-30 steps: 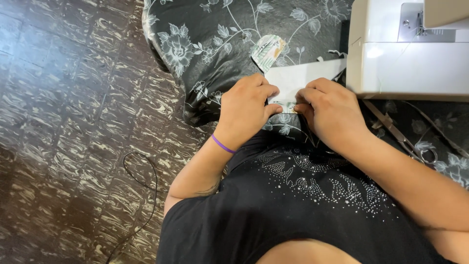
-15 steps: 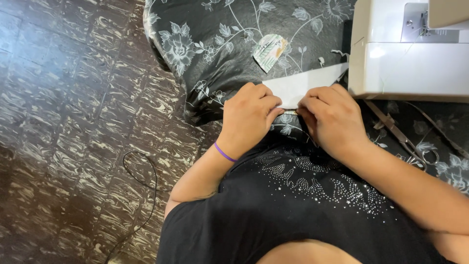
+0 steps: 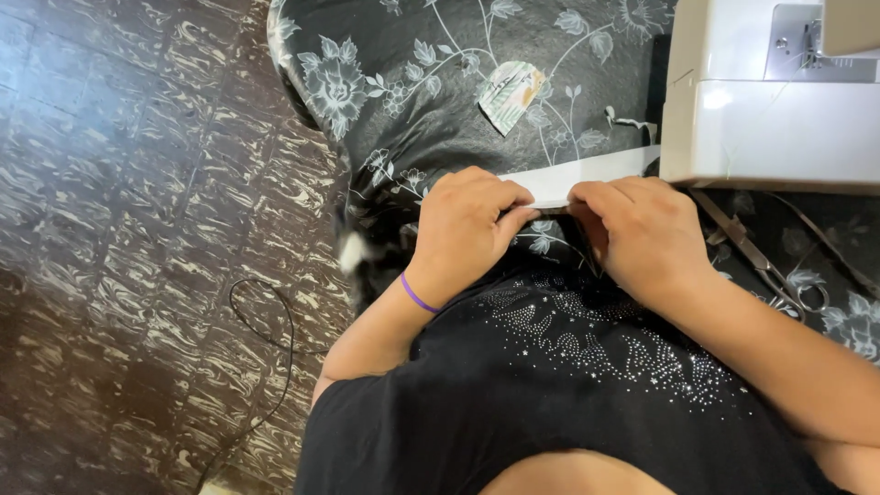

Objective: A person is preparing and cutting small fabric labels or pieces at a sewing machine station.

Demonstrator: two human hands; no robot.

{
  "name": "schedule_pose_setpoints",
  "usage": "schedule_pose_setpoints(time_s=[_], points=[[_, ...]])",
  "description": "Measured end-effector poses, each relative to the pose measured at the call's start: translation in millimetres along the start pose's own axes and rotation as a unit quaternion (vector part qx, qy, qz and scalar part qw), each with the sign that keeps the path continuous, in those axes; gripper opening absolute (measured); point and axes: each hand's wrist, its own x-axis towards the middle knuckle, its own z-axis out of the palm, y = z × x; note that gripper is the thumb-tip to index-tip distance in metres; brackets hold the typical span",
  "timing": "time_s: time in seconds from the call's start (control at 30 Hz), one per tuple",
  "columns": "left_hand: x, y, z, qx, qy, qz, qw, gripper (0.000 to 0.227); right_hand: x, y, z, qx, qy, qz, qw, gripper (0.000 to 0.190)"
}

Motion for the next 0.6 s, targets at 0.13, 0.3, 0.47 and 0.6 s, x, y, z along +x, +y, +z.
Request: schedule_pose_setpoints(time_s=[0.13,0.3,0.47,0.6], points=[[10,6,-9,-0.007,-0.026,-0.067,0.997,0.013,8,0,2,-0.009,0.002,0.010,1.000,0.006],[20,10,-11,0.014,-0.054,-0.129,0.990,0.016,18,2,6,-0.036,0.021,0.013,0.999,0.009],[28,10,-13,0.016,-0.078,-0.150,0.986,0.015,21,1,6,-0.029,0.025,0.019,0.999,0.011],[25,10,-13,0.051,-0.093,-0.148,0.983,0.018,20,-1,9,-0.051,0.040,0.018,0.998,0.008]])
